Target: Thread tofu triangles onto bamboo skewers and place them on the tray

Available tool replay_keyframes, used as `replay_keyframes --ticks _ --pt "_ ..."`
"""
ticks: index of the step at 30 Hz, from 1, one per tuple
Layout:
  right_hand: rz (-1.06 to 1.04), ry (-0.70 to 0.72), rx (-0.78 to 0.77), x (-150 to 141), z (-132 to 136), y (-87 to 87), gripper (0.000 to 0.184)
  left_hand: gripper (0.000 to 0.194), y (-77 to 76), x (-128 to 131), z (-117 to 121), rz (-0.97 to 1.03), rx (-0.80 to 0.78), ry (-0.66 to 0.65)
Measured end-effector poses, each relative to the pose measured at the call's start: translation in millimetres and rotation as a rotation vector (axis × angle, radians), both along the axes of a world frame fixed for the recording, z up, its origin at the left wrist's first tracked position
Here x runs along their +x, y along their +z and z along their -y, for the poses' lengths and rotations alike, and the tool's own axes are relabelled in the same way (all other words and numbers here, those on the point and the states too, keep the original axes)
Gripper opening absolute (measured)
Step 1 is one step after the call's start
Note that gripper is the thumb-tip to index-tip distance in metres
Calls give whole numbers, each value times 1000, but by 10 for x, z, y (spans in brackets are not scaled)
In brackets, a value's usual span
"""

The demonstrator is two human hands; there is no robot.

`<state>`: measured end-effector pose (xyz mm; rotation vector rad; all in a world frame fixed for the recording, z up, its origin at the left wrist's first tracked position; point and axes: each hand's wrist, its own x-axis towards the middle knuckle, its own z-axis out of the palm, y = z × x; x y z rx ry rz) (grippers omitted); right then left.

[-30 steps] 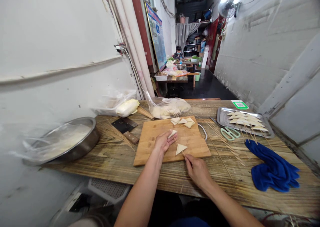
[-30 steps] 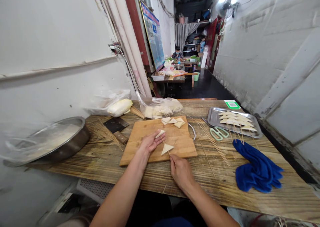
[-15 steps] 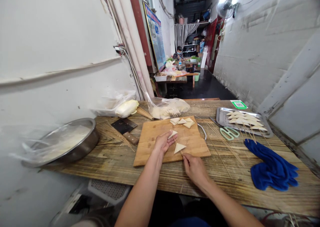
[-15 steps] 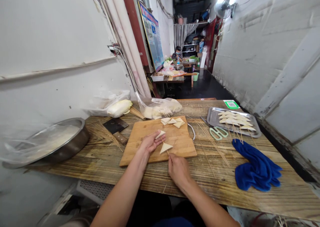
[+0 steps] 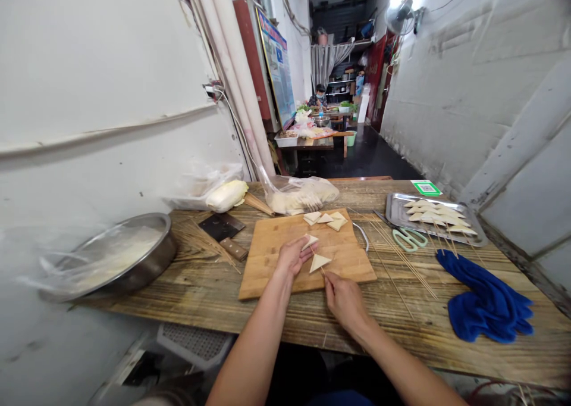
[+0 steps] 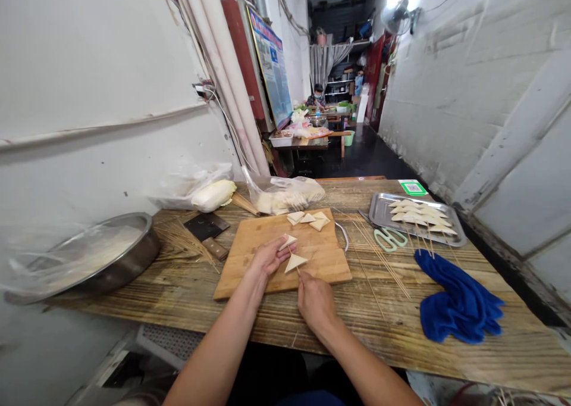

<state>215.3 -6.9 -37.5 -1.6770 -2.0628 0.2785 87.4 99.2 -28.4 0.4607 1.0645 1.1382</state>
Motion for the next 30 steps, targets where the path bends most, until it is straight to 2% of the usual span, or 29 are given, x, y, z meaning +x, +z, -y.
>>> replay_keyframes --ticks 11,23,30 --pt "35 -35 -22 -46 -35 -38 26 5 1 23 7 -39 1 -22" --pt "47 -67 -10 -118 -153 -1 26 6 -49 48 2 -30 32 -17" --pt "19 -43 13 -108 -155 -34 28 17 -1 35 25 48 23 25"
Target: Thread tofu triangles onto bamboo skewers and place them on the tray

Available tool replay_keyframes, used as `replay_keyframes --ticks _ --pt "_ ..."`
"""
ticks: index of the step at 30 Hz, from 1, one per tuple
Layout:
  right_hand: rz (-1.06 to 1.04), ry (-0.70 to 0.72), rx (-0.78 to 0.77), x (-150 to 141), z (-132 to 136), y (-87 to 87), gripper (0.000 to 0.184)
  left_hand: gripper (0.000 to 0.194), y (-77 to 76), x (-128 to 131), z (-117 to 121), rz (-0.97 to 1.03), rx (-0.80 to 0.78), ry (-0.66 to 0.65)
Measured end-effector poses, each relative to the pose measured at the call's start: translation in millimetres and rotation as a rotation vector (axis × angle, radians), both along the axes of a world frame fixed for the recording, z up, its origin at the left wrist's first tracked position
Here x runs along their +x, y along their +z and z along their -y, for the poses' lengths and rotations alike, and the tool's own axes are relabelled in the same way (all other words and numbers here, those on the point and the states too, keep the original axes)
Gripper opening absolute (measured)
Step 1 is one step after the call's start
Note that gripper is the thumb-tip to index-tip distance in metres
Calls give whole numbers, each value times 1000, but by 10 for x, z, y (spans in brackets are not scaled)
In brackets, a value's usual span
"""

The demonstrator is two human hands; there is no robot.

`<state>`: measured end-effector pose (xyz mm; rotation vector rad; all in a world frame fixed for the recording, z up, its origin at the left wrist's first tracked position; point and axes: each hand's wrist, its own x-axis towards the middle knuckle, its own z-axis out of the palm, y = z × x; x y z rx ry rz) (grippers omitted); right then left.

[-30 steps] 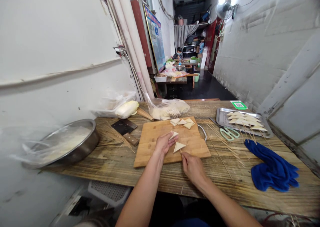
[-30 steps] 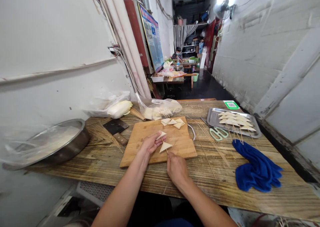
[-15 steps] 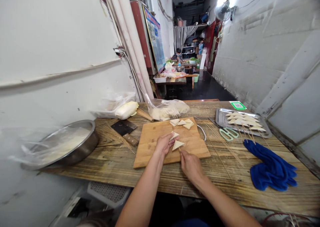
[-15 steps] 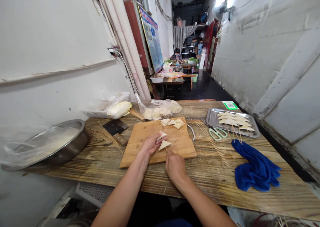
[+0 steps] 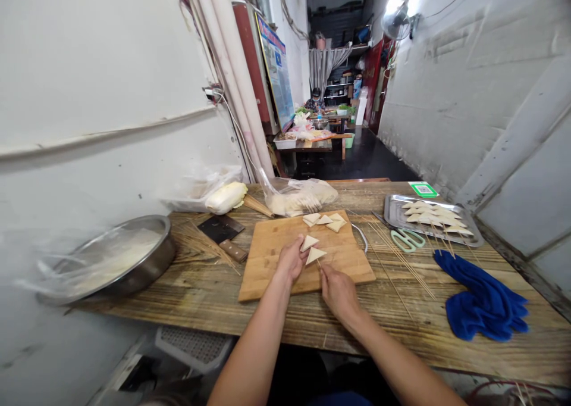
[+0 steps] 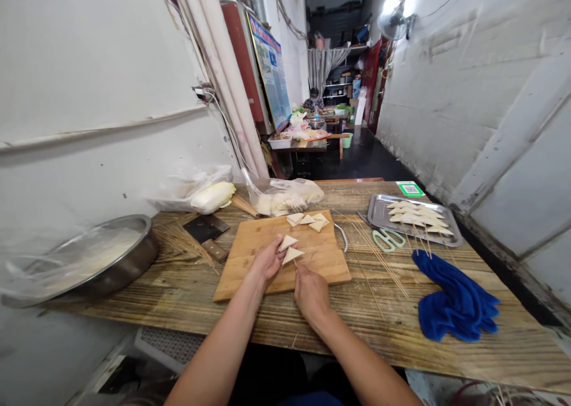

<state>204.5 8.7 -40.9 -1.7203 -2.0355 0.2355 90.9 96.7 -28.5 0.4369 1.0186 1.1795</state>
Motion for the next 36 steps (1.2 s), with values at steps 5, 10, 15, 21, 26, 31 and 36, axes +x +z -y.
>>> replay_keyframes --ticks 5,10,15,21,26,31,36 --pt "-7 18 4 -4 1 -11 29 10 0 -26 11 -16 37 -29" --pt "12 -6 -7 -3 -3 -9 27 12 -11 -20 0 -17 14 -38" --pt "12 -10 3 -18 -25 32 27 13 -1 -10 -5 -23 57 -48" --pt "38 -4 24 130 37 75 27 9 -62 -40 39 -39 89 1" --pt "88 -113 20 403 126 52 27 19 -91 -12 -175 -505 246 57" --pt "47 -158 -12 511 146 6 27 35 33 54 -628 -941 594 30" --pt "18 -176 0 512 135 -42 28 29 73 142 -949 -1069 623 -174"
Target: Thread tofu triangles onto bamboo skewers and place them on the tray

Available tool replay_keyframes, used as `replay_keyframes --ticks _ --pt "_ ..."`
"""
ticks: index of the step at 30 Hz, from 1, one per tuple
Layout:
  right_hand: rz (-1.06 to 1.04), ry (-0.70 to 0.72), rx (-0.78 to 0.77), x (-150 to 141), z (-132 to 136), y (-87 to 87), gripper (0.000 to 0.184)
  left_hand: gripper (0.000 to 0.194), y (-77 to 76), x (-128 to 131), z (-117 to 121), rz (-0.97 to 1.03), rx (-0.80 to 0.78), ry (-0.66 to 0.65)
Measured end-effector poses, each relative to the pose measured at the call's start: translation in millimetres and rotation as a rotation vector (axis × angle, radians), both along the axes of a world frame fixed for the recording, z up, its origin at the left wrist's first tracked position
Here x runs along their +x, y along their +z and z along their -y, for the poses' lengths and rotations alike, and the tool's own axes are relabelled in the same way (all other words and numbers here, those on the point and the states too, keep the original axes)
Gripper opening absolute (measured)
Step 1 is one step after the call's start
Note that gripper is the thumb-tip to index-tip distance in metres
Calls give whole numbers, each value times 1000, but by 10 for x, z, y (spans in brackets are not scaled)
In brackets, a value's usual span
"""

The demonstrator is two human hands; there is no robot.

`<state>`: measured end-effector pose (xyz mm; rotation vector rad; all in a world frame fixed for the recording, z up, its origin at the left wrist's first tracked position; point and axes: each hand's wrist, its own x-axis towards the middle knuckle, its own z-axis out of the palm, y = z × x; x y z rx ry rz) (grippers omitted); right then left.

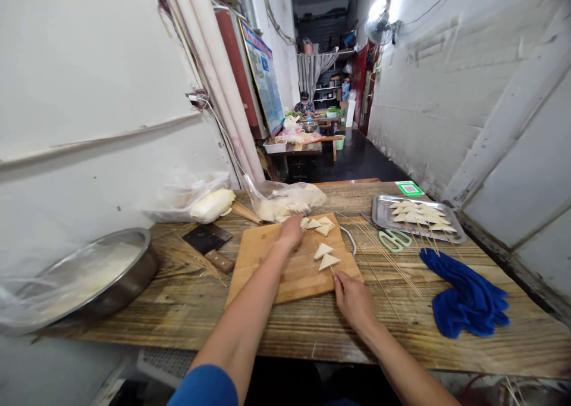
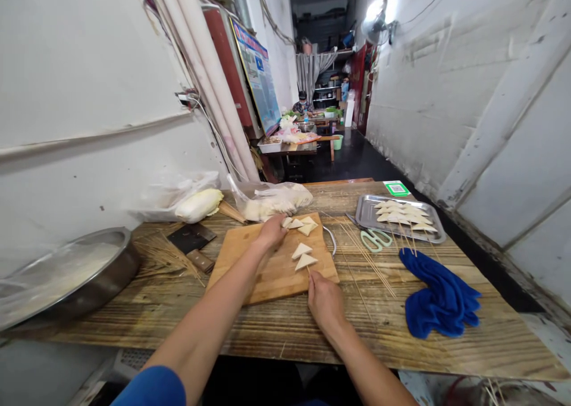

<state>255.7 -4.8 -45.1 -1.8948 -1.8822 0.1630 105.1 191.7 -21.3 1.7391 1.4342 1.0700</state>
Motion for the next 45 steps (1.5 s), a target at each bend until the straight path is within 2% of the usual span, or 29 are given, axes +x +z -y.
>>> replay_keyframes --ticks 5,8,10,12,15,17,22,26,31,40,45 --pt "-8 12 0 -2 12 22 28 17 38 -50 -50 -3 -24 -20" --pt "-20 15 0 -4 23 18 29 16 86 -134 80 68 15 7" --pt "-37 31 27 -6 32 -9 29 11 89 -180 237 185 14 64" --pt "-57 59 70 -12 41 -47 30 13 54 -207 424 356 -94 92" --pt "-78 123 128 -39 58 -98 32 16 -39 -234 678 688 -407 32" --pt "-83 170 157 -67 73 -119 33 12 -95 -258 783 884 -536 16" --pt "-90 251 186 -136 113 -145 32 4 -144 -338 811 1111 -587 111" --pt "-48 275 157 -172 127 -149 32 8 -143 -363 764 1157 -668 129" --pt "-36 271 135 -191 121 -156 31 6 -167 -364 769 1179 -653 102" --pt "-129 271 234 -167 129 -140 30 13 -149 -389 847 1283 -445 73" --pt "-151 264 323 -165 129 -126 29 11 -138 -397 879 1390 -484 32"
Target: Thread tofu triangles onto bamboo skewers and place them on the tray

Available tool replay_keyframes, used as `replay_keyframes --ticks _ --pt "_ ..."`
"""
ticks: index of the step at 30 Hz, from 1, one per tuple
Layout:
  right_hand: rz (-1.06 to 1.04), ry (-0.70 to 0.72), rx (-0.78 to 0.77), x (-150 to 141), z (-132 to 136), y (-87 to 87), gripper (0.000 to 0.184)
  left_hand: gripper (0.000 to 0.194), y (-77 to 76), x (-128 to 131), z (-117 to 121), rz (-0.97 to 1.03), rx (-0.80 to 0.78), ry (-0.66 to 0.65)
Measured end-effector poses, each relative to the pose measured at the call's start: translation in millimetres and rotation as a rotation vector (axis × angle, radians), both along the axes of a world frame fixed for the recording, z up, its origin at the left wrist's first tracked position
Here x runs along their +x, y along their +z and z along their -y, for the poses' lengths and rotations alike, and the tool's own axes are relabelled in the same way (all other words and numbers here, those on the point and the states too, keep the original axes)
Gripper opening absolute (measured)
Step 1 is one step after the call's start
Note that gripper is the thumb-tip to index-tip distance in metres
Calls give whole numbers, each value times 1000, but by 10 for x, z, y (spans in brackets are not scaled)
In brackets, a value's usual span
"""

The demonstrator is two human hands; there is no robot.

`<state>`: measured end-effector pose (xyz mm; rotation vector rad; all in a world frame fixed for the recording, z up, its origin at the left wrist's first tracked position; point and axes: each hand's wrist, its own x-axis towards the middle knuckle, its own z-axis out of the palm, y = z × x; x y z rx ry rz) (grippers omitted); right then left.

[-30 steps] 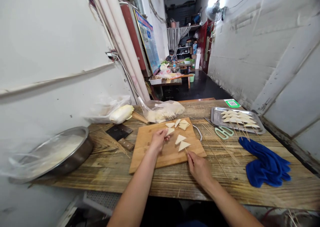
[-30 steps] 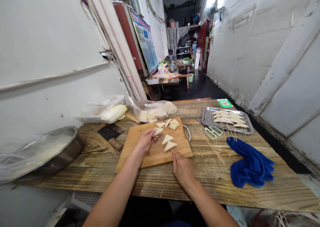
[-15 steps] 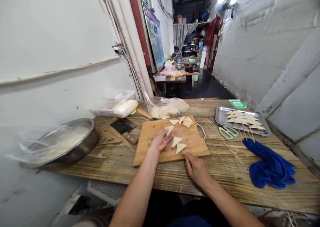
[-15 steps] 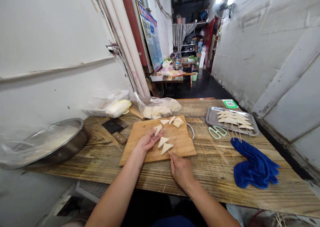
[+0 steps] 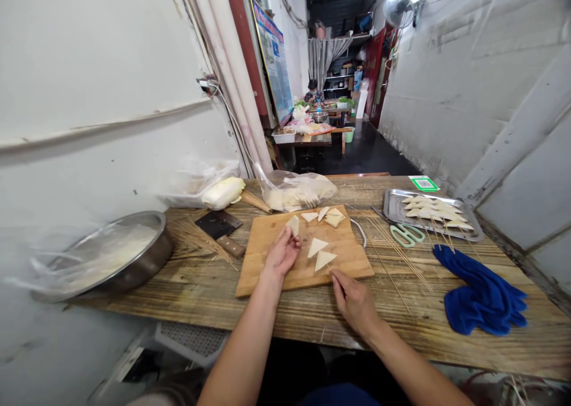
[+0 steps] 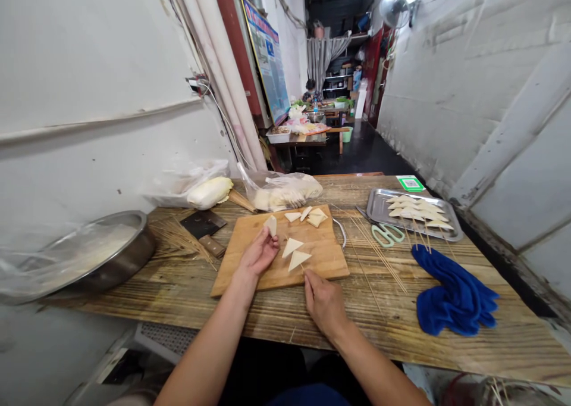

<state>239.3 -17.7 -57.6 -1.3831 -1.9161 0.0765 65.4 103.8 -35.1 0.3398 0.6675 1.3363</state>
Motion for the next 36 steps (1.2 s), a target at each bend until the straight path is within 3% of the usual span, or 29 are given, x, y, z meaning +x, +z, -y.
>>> replay_keyframes --ticks 3,7,14,20,28,36 --pt "-6 8 80 -4 -12 -8 27 5 7 -3 11 42 -11 -11" --pt "4 12 173 -4 -29 -26 26 20 52 -17 -7 110 -42 -58" --pt "31 27 135 10 -14 -42 25 33 128 -46 -18 150 -159 -97" --pt "16 40 58 -7 -13 -30 26 24 129 -7 57 65 -145 -174" --pt "-40 86 26 -30 -2 -16 27 9 -2 28 67 -103 -112 -55" --pt "-31 87 19 -33 6 -6 27 6 128 36 75 -146 -298 -31"
